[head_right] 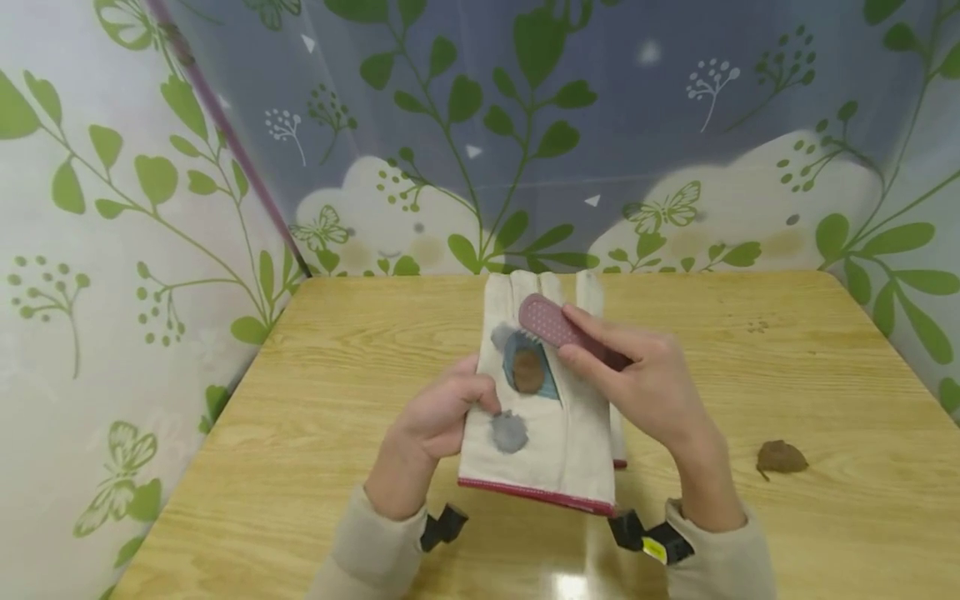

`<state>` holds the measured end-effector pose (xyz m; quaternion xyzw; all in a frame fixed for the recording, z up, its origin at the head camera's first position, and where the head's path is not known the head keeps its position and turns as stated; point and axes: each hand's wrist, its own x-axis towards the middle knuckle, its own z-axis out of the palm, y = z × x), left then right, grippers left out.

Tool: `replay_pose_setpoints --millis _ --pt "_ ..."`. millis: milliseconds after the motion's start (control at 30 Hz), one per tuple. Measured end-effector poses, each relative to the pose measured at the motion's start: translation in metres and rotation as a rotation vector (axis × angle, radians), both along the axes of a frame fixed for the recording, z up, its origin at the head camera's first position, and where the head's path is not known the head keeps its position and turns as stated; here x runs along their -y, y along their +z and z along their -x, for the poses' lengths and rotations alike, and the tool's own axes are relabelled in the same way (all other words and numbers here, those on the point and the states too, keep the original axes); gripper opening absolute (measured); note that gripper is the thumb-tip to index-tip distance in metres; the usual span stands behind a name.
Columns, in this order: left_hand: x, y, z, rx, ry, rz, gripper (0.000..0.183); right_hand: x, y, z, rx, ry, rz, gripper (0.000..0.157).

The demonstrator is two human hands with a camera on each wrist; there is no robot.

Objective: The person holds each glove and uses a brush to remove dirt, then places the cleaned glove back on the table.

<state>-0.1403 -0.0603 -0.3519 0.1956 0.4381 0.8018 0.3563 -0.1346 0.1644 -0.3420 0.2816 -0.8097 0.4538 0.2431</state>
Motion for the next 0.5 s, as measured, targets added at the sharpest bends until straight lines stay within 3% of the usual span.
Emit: replay_pose_setpoints --millis 200,500 --pt "0.0048 0.0022 0.0025 0.010 0.047 -0.032 0.081 -0.0030 0.0050 -0.0068 0.028 0.115 -0.126 0.050" --pt "-0.0019 -0.0009 -0.0011 -0.018 -0.007 -0.003 0.077 0.0027 -0.0020 -0.0001 0.045 -0.031 -0.010 0.049"
